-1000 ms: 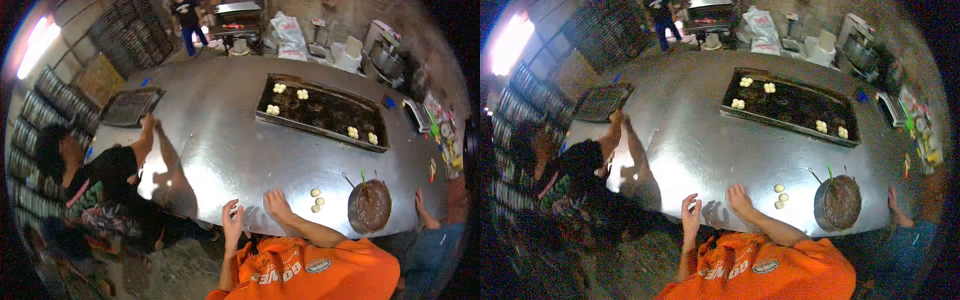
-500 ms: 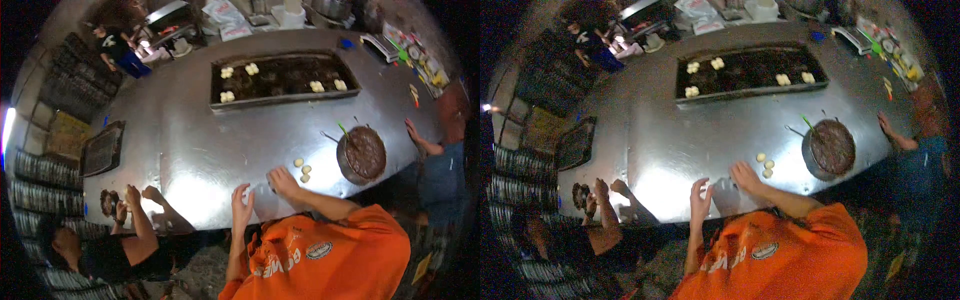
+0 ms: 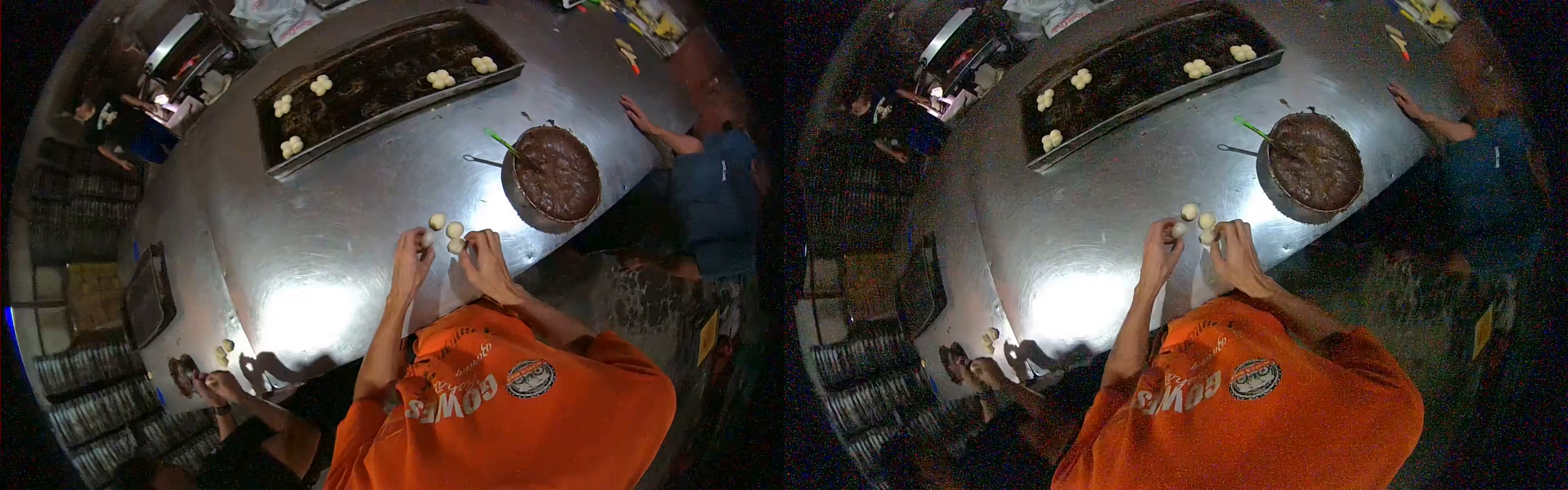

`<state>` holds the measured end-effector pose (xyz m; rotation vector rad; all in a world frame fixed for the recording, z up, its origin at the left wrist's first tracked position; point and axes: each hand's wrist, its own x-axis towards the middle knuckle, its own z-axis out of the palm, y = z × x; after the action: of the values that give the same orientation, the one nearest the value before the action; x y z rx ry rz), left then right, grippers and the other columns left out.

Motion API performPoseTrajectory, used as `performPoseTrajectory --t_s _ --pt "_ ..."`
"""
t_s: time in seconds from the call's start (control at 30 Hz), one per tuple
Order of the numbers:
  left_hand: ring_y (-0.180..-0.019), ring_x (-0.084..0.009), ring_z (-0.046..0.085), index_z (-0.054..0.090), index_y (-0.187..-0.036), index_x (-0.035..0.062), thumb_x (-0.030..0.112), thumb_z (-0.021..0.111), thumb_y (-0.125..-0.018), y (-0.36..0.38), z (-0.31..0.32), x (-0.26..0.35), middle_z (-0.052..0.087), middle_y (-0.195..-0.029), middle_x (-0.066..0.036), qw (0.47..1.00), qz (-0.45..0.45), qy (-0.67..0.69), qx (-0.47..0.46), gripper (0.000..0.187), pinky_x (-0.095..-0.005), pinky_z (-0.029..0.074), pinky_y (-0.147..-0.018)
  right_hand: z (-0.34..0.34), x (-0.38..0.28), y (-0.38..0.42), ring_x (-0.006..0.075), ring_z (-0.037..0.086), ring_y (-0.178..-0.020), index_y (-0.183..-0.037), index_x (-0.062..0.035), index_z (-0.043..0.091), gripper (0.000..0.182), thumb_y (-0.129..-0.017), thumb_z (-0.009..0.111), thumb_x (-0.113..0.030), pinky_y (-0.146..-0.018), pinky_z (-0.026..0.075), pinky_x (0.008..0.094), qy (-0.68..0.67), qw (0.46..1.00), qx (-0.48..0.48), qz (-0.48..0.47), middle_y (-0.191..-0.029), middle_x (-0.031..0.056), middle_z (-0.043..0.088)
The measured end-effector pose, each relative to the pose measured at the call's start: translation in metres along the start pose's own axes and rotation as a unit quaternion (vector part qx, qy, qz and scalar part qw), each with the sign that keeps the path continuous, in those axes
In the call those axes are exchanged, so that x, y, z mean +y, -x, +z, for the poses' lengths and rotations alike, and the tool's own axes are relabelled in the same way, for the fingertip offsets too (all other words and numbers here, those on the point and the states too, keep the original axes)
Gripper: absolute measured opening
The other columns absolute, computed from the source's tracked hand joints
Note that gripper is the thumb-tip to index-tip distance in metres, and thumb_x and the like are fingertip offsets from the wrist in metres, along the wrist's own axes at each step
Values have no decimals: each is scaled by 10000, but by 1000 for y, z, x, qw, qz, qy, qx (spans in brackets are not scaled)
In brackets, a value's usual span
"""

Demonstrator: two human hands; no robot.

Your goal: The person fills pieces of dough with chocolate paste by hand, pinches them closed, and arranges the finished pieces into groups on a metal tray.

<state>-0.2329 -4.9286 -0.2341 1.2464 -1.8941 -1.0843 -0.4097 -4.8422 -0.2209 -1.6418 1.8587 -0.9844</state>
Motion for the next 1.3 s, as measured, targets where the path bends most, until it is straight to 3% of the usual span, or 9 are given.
performPoseTrajectory --t_s 0.1,0.17,0.23,0.5,0.57,0.83,0.97,1.2,1.3 --pt "-1044 -317 599 546 -1175 -7 -61 669 -818 -18 4 -1 550 -1130 -188 995 13 14 -95 381 -377 541 -818 7 8 3 350 515 -1002 -1131 45 491 347 -841 669 -24 -846 453 443 6 999 49 -18 -1115 223 491" --pt "-1091 -307 597 531 -1224 10 -8 704 -837 -27 3 -12 498 -1257 -160 984 62 -118 -121 424 -384 539 -893 21 13 -10 333 561 -912 -1101 49 483 358 -814 692 3 -772 494 429 -150 985 9 87 -1092 226 500" --pt "-1128 -321 578 505 -1260 13 -12 707 -833 -35 0 -19 456 -1307 -163 982 52 -95 -153 473 -395 534 -932 33 15 -19 310 584 -811 -1101 45 469 376 -805 699 17 -686 515 396 -157 983 31 86 -1063 226 509" --pt "-1216 -331 539 356 -1428 39 17 757 -807 -69 -10 -34 387 -1399 -186 944 149 -107 -273 740 -405 525 -1005 31 13 -23 414 418 -1146 -1232 31 487 562 -734 742 -15 -976 395 489 -28 998 58 0 -1236 228 421" --pt "-1235 -327 532 331 -1455 45 16 752 -812 -79 -12 -20 433 -1386 -178 944 0 16 -329 769 -416 520 -1011 35 28 -43 416 441 -1130 -1265 29 481 590 -739 739 -37 -970 415 482 -18 1000 18 -17 -1210 220 458" --pt "-1142 -270 577 535 -1356 57 4 741 -810 -74 -23 -3 542 -1287 -137 952 41 19 -302 586 -369 498 -973 -2 14 -71 351 491 -1134 -1253 -13 526 489 -797 690 -79 -961 443 434 -57 989 -133 -39 -1164 158 540" --pt "-1148 -285 537 534 -1326 61 -28 713 -805 -31 -37 14 520 -1253 -132 979 71 33 -187 559 -381 503 -929 -15 -18 -65 334 483 -1143 -1265 2 511 509 -792 677 -85 -984 432 421 -126 978 -151 -64 -1178 152 527" --pt "-1221 -356 485 495 -1359 32 0 757 -776 7 -14 -5 511 -1312 -157 998 39 -7 -45 640 -416 458 -1005 26 14 -55 359 429 -1226 -1309 -24 506 580 -770 721 -37 -1011 434 434 -49 979 -166 -107 -1312 161 469" --pt "-1167 -313 539 498 -1383 48 49 769 -809 -14 -14 -30 559 -1258 -156 991 27 -18 -130 635 -428 499 -954 27 5 -66 344 472 -1189 -1288 -7 531 526 -790 697 -40 -960 466 407 -11 980 -177 -90 -1242 148 533"
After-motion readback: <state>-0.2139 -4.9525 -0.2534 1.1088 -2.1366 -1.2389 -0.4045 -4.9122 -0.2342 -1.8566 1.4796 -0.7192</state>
